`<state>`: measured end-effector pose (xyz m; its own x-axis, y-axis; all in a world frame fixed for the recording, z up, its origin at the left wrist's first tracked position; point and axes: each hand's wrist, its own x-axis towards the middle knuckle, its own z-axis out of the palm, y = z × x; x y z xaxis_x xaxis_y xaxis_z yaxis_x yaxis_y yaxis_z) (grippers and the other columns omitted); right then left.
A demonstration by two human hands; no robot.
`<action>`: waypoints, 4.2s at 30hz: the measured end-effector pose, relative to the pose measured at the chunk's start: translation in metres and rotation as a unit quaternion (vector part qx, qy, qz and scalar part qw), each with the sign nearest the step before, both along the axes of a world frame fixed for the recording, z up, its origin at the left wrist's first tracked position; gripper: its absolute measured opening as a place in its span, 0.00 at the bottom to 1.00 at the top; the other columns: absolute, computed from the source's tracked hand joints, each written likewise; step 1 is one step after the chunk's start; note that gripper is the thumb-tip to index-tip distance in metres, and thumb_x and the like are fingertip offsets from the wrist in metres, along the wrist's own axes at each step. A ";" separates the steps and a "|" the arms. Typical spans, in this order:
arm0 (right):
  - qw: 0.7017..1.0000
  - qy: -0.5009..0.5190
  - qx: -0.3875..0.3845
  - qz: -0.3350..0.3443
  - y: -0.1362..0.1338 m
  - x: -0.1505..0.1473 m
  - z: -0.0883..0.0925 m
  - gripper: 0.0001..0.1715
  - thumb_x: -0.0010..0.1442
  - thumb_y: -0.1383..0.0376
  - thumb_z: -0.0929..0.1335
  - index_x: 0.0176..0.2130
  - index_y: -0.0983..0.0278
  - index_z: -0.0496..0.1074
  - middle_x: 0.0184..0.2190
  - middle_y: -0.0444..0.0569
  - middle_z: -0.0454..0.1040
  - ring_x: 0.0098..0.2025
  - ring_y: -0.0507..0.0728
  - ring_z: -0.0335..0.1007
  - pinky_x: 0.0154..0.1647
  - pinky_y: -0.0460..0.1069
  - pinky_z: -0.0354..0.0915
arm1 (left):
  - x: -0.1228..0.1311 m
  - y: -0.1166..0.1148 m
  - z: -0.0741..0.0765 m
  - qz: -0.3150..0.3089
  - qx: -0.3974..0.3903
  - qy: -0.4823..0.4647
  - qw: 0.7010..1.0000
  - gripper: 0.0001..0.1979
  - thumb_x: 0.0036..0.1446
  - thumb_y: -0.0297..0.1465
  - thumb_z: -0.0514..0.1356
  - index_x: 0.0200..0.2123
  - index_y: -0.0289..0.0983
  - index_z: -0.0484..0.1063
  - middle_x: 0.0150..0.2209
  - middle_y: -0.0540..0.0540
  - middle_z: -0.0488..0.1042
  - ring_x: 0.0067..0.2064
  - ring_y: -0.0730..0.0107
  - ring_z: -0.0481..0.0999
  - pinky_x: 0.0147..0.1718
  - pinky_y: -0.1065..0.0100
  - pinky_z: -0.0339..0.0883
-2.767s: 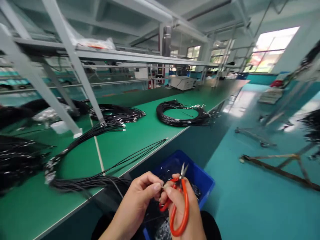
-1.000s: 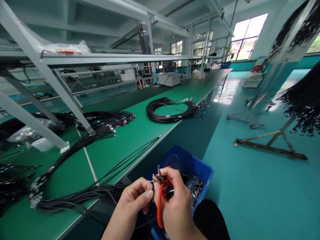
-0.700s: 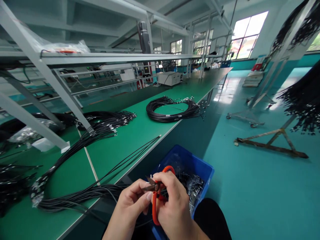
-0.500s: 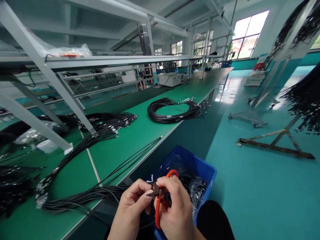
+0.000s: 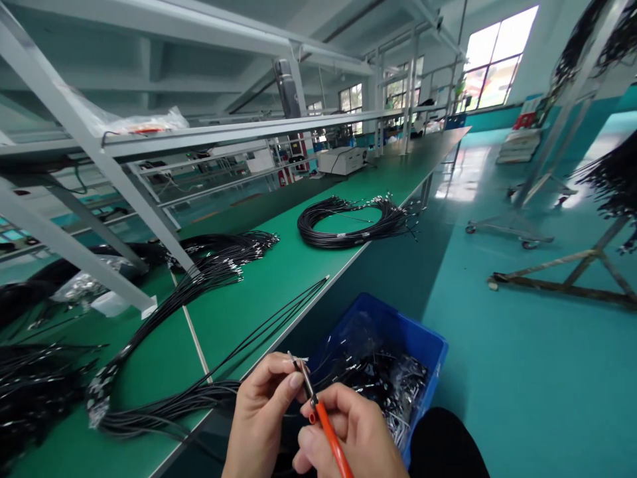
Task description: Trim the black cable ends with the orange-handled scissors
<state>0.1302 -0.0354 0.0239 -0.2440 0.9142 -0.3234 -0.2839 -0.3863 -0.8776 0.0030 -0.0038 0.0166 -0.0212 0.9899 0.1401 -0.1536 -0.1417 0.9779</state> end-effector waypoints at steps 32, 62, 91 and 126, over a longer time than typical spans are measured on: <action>0.997 -0.013 0.007 0.079 0.011 0.013 -0.019 0.16 0.48 0.58 0.71 0.32 0.65 0.64 0.16 0.44 0.72 0.08 0.41 0.47 0.09 0.38 0.44 | 0.002 0.001 -0.010 -0.011 -0.002 0.091 0.996 0.03 0.50 0.28 0.63 0.27 0.36 0.72 0.25 0.51 0.70 0.26 0.73 0.67 0.26 0.74 0.63; 0.968 0.032 0.100 -0.226 0.025 0.010 -0.019 0.21 0.45 0.60 0.74 0.37 0.61 0.66 0.24 0.41 0.72 0.21 0.48 0.65 0.22 0.43 0.61 | 0.013 -0.005 -0.012 0.002 0.103 0.353 0.930 0.08 0.55 0.26 0.56 0.24 0.38 0.64 0.24 0.52 0.65 0.24 0.74 0.65 0.24 0.74 0.57; 0.989 0.059 -0.026 0.130 0.007 0.042 -0.019 0.19 0.50 0.55 0.70 0.38 0.65 0.68 0.28 0.52 0.75 0.20 0.48 0.57 0.22 0.45 0.53 | -0.006 0.005 0.004 -0.091 -0.071 0.085 0.990 0.10 0.49 0.32 0.63 0.23 0.35 0.64 0.22 0.53 0.64 0.25 0.75 0.60 0.25 0.74 0.54; 0.969 0.195 0.071 -0.131 0.021 -0.010 -0.014 0.15 0.50 0.64 0.71 0.38 0.59 0.66 0.27 0.41 0.68 0.27 0.51 0.60 0.30 0.45 0.59 | -0.006 0.000 0.004 -0.153 -0.115 -0.038 0.981 0.09 0.47 0.31 0.65 0.22 0.34 0.68 0.22 0.48 0.74 0.21 0.78 0.61 0.20 0.75 0.50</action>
<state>0.1206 -0.0141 0.0100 -0.0762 0.9899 -0.1193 -0.6769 -0.1393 -0.7228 -0.0034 -0.0033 0.0203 0.2792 0.9571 -0.0772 -0.2284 0.1442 0.9628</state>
